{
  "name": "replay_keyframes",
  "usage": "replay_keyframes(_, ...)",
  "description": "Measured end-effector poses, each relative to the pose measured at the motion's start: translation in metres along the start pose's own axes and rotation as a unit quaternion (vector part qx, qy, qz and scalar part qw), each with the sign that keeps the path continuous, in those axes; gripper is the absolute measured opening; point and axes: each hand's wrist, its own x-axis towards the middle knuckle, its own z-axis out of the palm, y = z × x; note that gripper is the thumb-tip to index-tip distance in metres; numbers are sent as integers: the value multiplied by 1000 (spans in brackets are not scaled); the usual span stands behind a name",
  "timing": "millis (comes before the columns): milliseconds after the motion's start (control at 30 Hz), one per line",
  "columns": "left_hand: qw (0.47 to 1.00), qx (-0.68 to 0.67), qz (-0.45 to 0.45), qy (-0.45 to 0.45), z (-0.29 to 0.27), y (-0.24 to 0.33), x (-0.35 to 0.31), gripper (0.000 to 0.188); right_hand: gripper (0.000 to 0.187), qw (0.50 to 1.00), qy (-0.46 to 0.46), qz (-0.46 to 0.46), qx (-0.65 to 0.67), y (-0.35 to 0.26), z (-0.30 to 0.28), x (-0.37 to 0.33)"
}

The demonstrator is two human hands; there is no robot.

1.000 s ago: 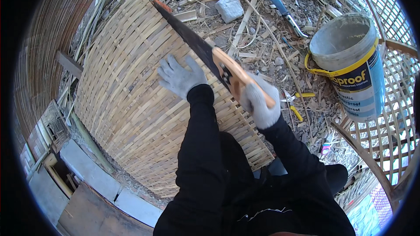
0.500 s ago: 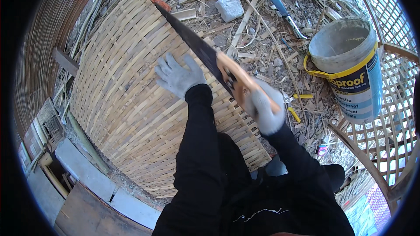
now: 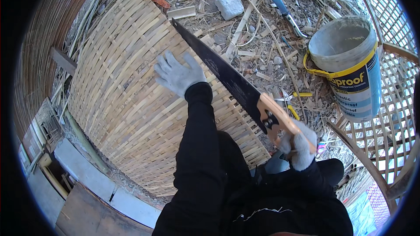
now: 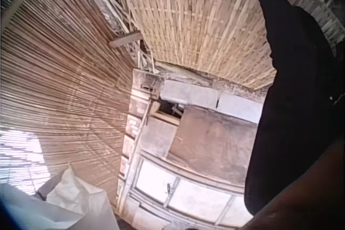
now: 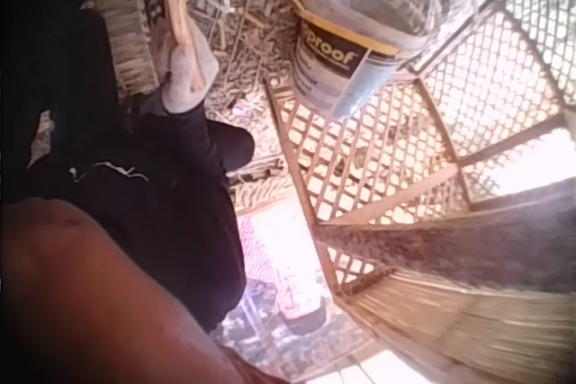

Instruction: Cutting a bamboo mat or slats using a hand saw in a workshop setting.

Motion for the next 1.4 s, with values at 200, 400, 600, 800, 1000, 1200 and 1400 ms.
replay_keyframes(200, 1000, 2, 5, -1, 0, -3, 4, 52, 39, 993, -71, -81, 51, 10, 60, 99)
replay_keyframes(400, 996, -38, -33, -75, -7, -3, 1, 62, 38, 992, -67, -69, 77, 12, 60, 88)
replay_keyframes(600, 1000, -13, -1, 5, -3, -2, 1, 50, 66, 999, 0, -17, 34, 5, 9, -3)
replay_keyframes(800, 1000, -23, -4, 11, 0, 0, 4, 52, 38, 992, -35, -65, 98, 19, 59, 81)
replay_keyframes(1000, 999, -29, -1, 25, 0, 4, 1, 51, 36, 991, -56, -78, 98, 17, 65, 104)
replay_keyframes(1200, 999, -28, -5, 18, -3, -1, 1, 50, 61, 994, -24, -49, 94, 10, 27, 15)
replay_keyframes(1400, 1000, -5, 3, 23, -2, -2, 2, 51, 46, 995, -38, -49, 74, 5, 59, 69)
